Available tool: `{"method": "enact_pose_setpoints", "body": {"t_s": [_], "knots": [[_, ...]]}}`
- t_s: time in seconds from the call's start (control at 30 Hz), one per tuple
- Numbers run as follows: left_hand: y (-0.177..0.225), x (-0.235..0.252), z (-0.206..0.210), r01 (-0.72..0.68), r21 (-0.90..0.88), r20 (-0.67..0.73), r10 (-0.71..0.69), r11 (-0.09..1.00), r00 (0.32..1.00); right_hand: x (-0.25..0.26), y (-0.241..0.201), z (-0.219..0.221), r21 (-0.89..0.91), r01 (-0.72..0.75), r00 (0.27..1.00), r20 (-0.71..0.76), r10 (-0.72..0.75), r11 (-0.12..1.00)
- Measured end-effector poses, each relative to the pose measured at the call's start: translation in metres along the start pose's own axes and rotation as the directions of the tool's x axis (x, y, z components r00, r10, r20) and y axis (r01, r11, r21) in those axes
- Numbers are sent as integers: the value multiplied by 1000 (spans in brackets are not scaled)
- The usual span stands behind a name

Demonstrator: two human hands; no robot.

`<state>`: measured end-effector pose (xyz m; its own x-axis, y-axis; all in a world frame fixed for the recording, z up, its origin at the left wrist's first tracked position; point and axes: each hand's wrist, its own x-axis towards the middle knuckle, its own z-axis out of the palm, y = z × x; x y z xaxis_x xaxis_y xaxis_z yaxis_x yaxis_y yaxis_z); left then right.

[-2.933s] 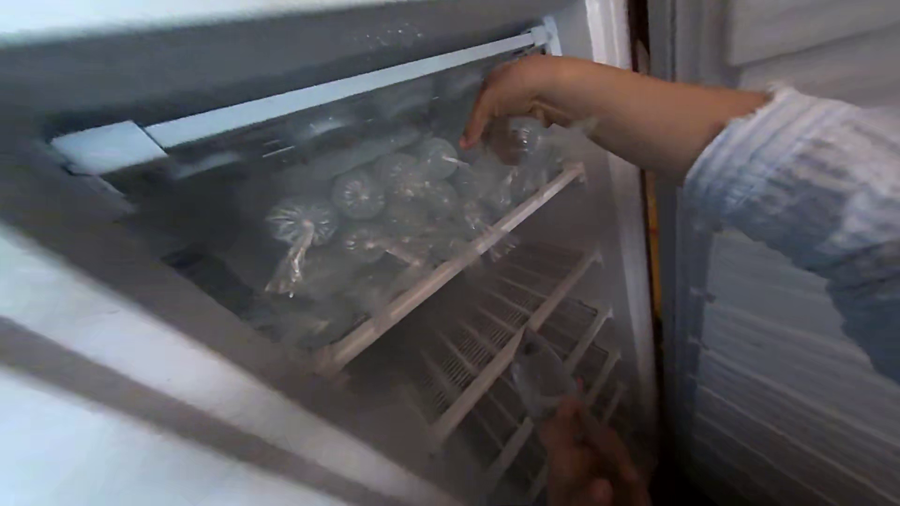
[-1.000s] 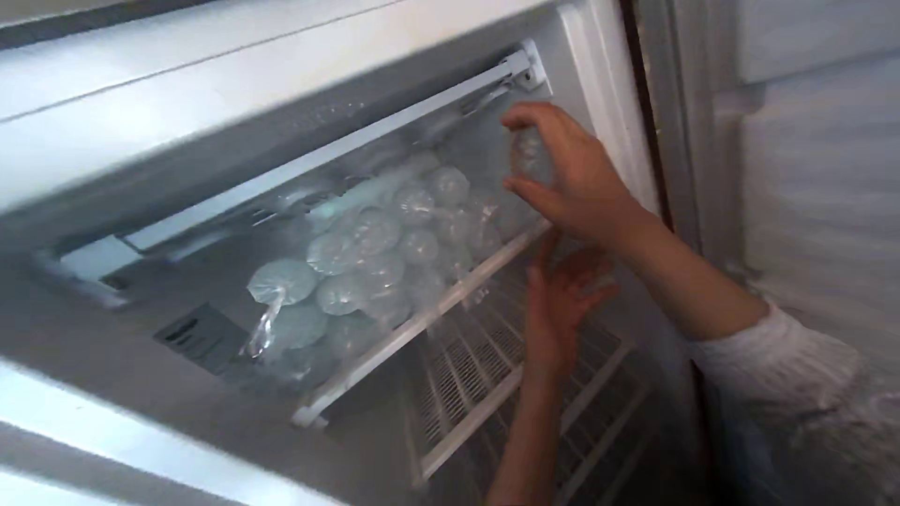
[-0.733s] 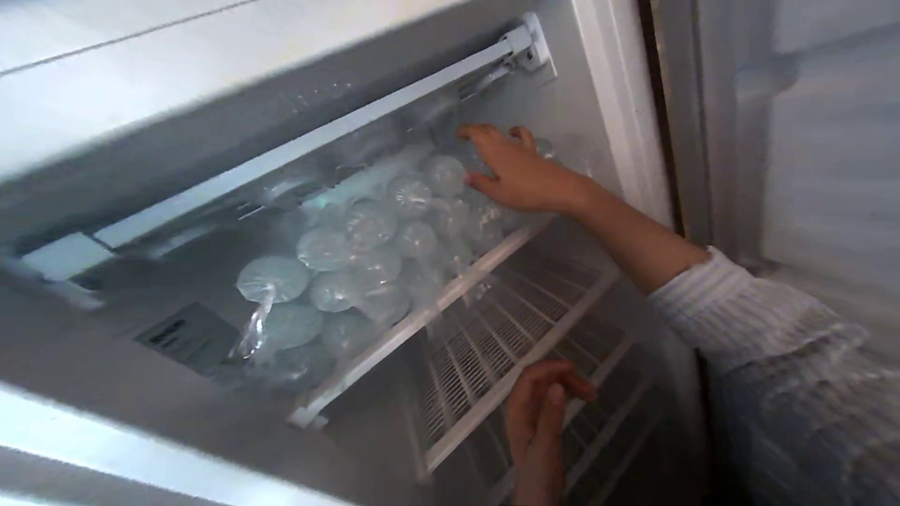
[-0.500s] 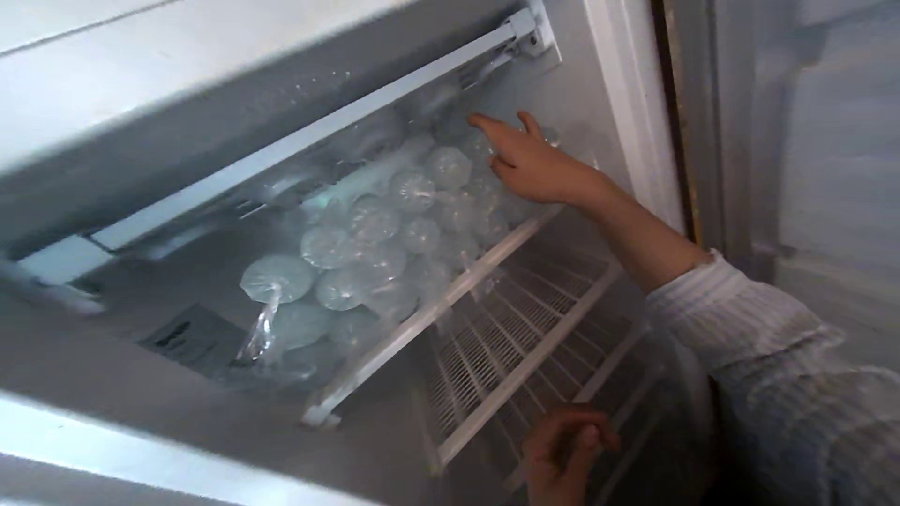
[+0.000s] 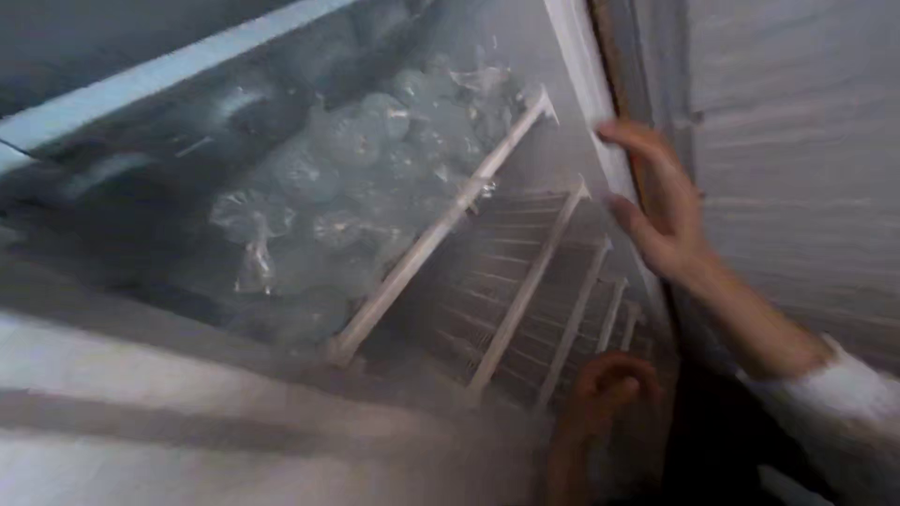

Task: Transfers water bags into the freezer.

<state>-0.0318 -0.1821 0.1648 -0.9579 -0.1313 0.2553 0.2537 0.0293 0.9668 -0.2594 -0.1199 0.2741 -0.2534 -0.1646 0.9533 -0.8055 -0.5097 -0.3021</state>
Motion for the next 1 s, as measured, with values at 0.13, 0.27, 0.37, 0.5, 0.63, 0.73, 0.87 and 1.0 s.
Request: {"method": "enact_pose_setpoints", "body": {"t_s": [0.13,0.27,0.37,0.5,0.63,0.73,0.87,1.0], "knots": [[-79,-19,29,270,-265,229,-212,926,950,-260,-82,-55,-123,-635,740,-382,554,763],[-138,-61,150,443,-100,510,-337,891,791,-439,-247,-85,-213,-963,243,-410,879,167],[-142,-118,245,430,22,817,-264,903,513,-544,-381,-82,-182,-979,-31,-320,947,-94],[-114,-193,332,235,290,957,-285,928,-54,-621,-532,-53,203,-824,-567,-256,783,-530],[-118,-261,390,173,275,907,-196,946,-373,-672,-614,-69,359,-828,-510,-801,312,-430],[-138,-312,421,169,320,860,-211,932,-464,-744,-641,-112,589,-790,-582,-808,-98,-171],[-194,-384,460,159,367,894,-300,916,-334,-898,-655,-187,777,-599,-770,-625,-128,-191],[-247,-440,487,194,464,883,-434,864,-177,-1029,-652,-275,732,-568,-774,-631,-58,-378]]}}
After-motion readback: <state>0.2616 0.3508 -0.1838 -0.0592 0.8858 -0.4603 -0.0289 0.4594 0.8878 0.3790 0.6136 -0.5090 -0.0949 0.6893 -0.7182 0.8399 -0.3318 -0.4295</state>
